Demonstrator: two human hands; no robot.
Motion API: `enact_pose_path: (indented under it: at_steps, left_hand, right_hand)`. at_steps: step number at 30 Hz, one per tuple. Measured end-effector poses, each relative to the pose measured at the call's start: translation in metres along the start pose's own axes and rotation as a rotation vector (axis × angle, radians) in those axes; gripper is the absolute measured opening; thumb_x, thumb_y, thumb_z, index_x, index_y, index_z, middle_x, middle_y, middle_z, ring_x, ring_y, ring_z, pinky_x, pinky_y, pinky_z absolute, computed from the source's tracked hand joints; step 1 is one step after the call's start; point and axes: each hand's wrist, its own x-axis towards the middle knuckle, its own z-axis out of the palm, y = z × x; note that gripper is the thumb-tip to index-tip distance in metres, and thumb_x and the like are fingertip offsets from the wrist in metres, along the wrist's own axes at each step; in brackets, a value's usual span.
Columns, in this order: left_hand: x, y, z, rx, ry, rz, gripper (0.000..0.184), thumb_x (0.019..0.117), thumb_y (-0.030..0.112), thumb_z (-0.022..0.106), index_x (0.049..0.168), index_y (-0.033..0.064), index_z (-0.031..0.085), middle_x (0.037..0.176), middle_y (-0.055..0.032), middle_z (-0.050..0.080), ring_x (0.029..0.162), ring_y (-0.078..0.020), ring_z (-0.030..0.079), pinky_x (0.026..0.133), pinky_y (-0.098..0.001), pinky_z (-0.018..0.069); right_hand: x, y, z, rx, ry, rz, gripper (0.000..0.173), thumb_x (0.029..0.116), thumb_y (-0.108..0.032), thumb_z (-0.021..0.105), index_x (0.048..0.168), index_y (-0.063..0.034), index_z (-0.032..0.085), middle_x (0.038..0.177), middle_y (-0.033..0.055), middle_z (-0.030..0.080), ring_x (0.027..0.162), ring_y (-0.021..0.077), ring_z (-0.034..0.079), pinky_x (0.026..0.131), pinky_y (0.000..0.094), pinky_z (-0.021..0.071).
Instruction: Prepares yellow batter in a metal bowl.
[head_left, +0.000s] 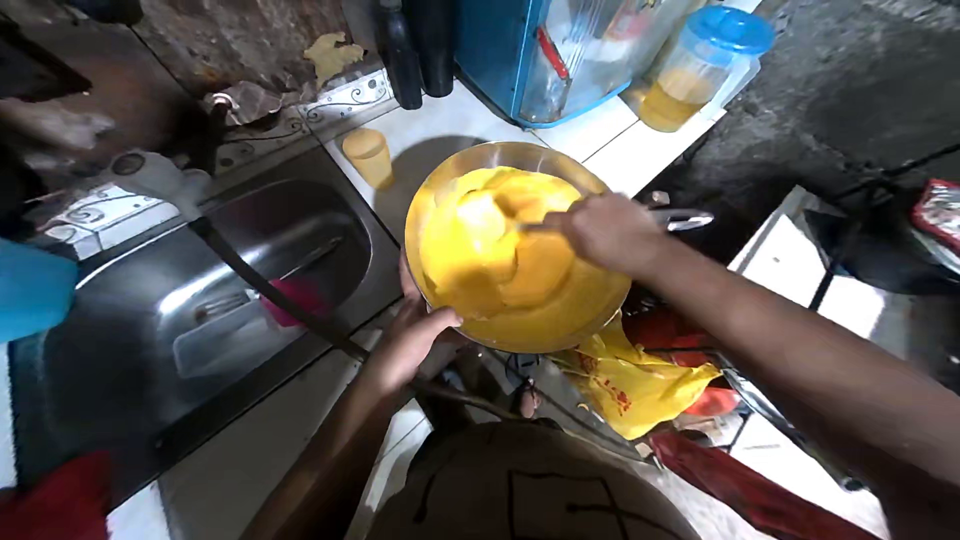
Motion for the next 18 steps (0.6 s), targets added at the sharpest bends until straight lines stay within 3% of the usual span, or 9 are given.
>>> enact_pose_path:
  at_steps: [2,4,7,8,10,12,14,16,18]
  left_hand:
    - [0.000,-0.001,0.000,-0.006,0.004,-0.007,0.104,0.0832,-0.004,0.061,0.161,0.0166,-0.005,0.131,-0.0160,0.059,0.093,-0.0252,0.073,0.070,-0.0400,0.0654]
    - [0.000,-0.001,0.000,-0.003,-0.009,-0.016,0.105,0.0840,-0.003,0.061,0.161,0.0166,-0.008,0.135,-0.0161,0.057,0.096,-0.0246,0.073,0.071,-0.0398,0.0653]
    - [0.002,-0.003,0.005,0.004,-0.013,-0.004,0.105,0.0834,-0.003,0.061,0.161,0.0169,-0.007,0.132,-0.0152,0.059,0.096,-0.0233,0.073,0.071,-0.0386,0.0651]
    - [0.003,-0.004,0.006,-0.005,-0.011,0.000,0.106,0.0834,-0.004,0.062,0.161,0.0179,-0.007,0.131,-0.0157,0.059,0.095,-0.0245,0.073,0.071,-0.0401,0.0653]
    - [0.005,-0.004,0.006,-0.018,-0.010,0.004,0.105,0.0827,-0.004,0.062,0.161,0.0176,-0.005,0.128,-0.0158,0.061,0.094,-0.0251,0.073,0.070,-0.0403,0.0652]
    - [0.005,-0.005,0.006,-0.020,-0.015,-0.003,0.106,0.0829,-0.005,0.061,0.161,0.0168,-0.007,0.127,-0.0158,0.060,0.092,-0.0246,0.073,0.069,-0.0394,0.0652]
    - [0.005,-0.005,0.008,-0.023,-0.018,-0.008,0.107,0.0826,-0.005,0.061,0.160,0.0184,-0.009,0.127,-0.0164,0.059,0.091,-0.0253,0.073,0.067,-0.0403,0.0652]
    - [0.006,-0.007,0.012,-0.046,-0.008,0.002,0.114,0.0809,-0.007,0.062,0.160,0.0248,-0.013,0.131,-0.0182,0.057,0.093,-0.0290,0.073,0.067,-0.0444,0.0657]
    - [0.008,-0.007,0.016,-0.060,0.015,0.012,0.114,0.0807,-0.008,0.061,0.160,0.0261,-0.013,0.131,-0.0183,0.057,0.093,-0.0292,0.073,0.067,-0.0446,0.0654]
  right_hand:
    - [-0.008,0.005,0.007,0.095,-0.017,-0.144,0.013,0.0985,-0.010,0.067,0.106,-0.0128,0.077,0.083,0.0152,0.073,0.083,0.0396,0.072,0.074,0.0634,0.0568]
    - [-0.012,0.024,-0.005,0.031,-0.157,-0.029,0.016,0.1013,-0.012,0.064,0.111,-0.0146,0.077,0.093,0.0176,0.074,0.093,0.0419,0.071,0.081,0.0650,0.0544]
    - [-0.003,0.018,-0.012,-0.105,-0.096,0.167,0.025,0.0998,-0.004,0.059,0.119,-0.0122,0.072,0.101,0.0239,0.072,0.097,0.0483,0.070,0.076,0.0648,0.0541]
    - [-0.003,0.007,-0.009,-0.092,-0.071,0.140,0.027,0.0994,-0.002,0.058,0.121,-0.0113,0.071,0.101,0.0243,0.071,0.096,0.0483,0.069,0.076,0.0642,0.0545]
    - [-0.010,-0.001,-0.002,-0.028,-0.036,-0.054,0.018,0.0961,-0.003,0.064,0.109,-0.0101,0.075,0.086,0.0176,0.072,0.084,0.0408,0.071,0.072,0.0601,0.0566]
    - [-0.017,0.020,-0.008,0.046,-0.142,-0.102,0.013,0.0990,-0.011,0.067,0.106,-0.0124,0.077,0.087,0.0145,0.074,0.088,0.0383,0.071,0.078,0.0621,0.0555]
    - [-0.014,0.036,-0.023,-0.062,-0.226,0.083,0.017,0.1011,-0.015,0.065,0.114,-0.0157,0.076,0.098,0.0171,0.074,0.097,0.0415,0.070,0.082,0.0640,0.0544]
    - [-0.006,0.026,-0.023,-0.128,-0.136,0.176,0.021,0.0985,-0.007,0.063,0.116,-0.0130,0.073,0.100,0.0229,0.072,0.098,0.0475,0.069,0.077,0.0653,0.0540]
    - [-0.007,0.000,-0.016,-0.072,-0.080,0.071,0.028,0.0968,-0.002,0.061,0.120,-0.0118,0.073,0.098,0.0233,0.071,0.095,0.0472,0.069,0.076,0.0640,0.0547]
